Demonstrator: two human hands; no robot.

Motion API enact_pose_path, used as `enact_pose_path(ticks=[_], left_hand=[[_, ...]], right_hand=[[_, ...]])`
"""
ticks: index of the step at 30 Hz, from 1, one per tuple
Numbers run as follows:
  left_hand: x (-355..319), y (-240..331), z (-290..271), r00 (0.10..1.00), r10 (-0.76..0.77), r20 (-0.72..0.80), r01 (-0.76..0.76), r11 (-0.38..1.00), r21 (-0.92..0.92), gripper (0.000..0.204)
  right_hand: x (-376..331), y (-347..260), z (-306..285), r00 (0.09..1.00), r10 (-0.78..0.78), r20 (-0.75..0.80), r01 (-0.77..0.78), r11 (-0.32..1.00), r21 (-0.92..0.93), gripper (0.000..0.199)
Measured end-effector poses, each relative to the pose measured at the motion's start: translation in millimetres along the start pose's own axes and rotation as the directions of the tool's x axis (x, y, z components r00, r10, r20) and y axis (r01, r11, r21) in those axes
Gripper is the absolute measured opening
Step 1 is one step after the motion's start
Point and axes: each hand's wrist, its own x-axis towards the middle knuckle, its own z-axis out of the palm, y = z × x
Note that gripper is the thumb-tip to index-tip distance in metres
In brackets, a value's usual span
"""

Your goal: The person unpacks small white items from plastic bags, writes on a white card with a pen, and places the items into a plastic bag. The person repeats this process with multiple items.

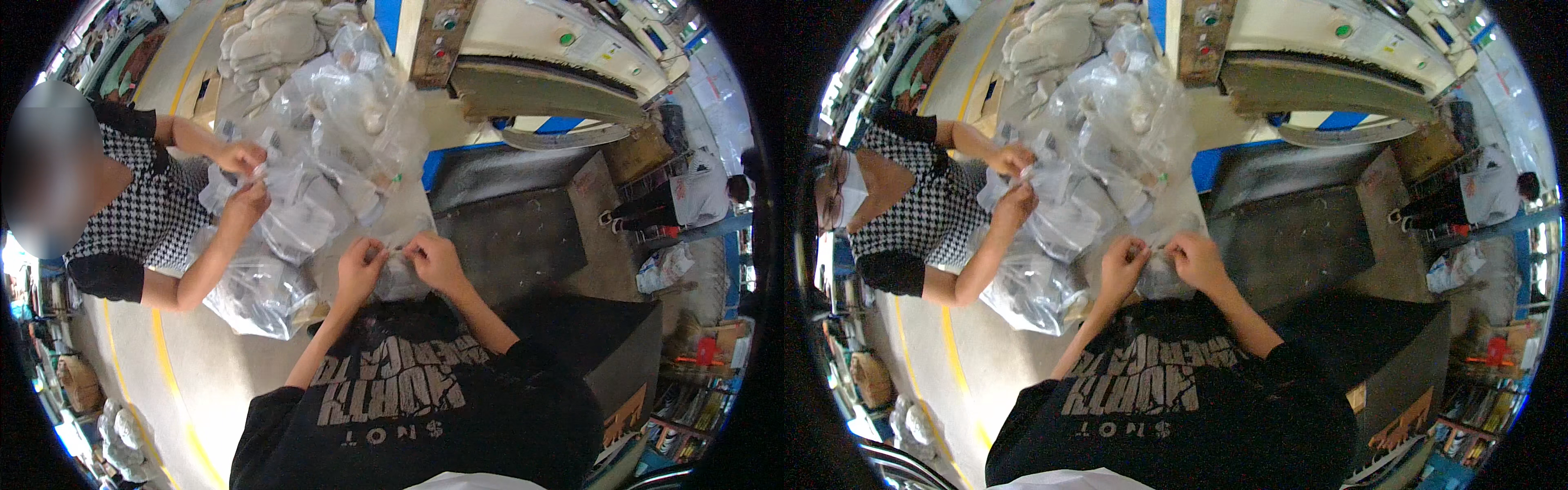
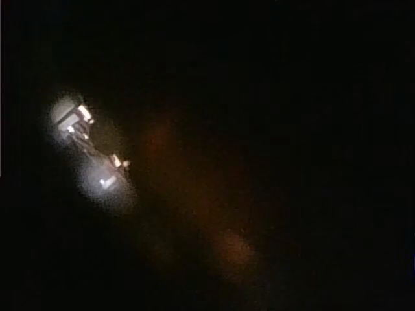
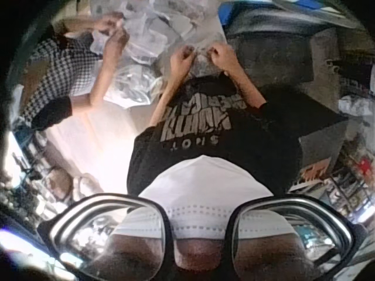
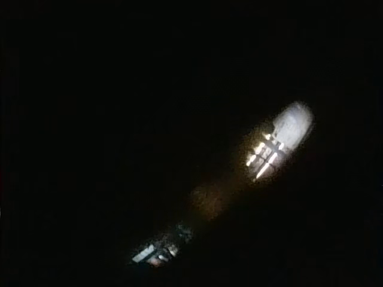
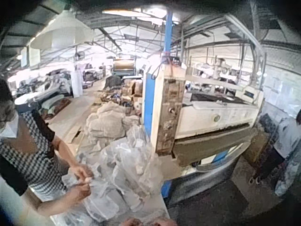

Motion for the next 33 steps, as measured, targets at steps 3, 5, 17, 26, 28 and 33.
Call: enact_pose_path(ticks=[3, 5, 17, 26, 28, 33], left_hand=[[3.5, 4.8, -1.0, 1.000, 0.019, 0.002, -0.019, 0.996, 0.089, 0.016], [2.8, 3.3, -1.4, 1.000, 0.012, 0.006, -0.013, 0.993, 0.113, 0.015], [1.9, -21.4, -5.9, 0.981, -0.159, 0.115, 0.159, 0.987, 0.006, 0.012], [-10.4, -61.9, -17.6, 0.996, -0.090, -0.003, 0.088, 0.985, -0.146, 0.032], [-16.9, -54.3, -15.4, 0.993, -0.092, -0.078, 0.088, 0.995, -0.043, 0.040], [-28.6, -82.7, -12.7, 0.938, 0.271, 0.218, -0.343, 0.819, 0.459, 0.058]], right_hand=[[0.1, -5.1, -1.1, 0.999, 0.036, 0.003, -0.036, 0.999, -0.037, 0.010], [-1.6, -1.6, 2.3, 0.999, 0.046, -0.021, -0.046, 0.999, -0.009, 0.011], [-5.8, -4.4, 16.6, 0.991, 0.117, -0.069, -0.123, 0.988, -0.092, 0.016], [-5.6, -22.9, 58.8, 0.939, 0.331, -0.099, -0.345, 0.894, -0.285, 0.027], [-5.9, -14.4, 56.9, 0.918, 0.362, -0.164, -0.385, 0.911, -0.146, 0.020], [-32.6, 10.0, 22.4, 0.815, 0.413, -0.406, -0.352, 0.910, 0.219, 0.019]])
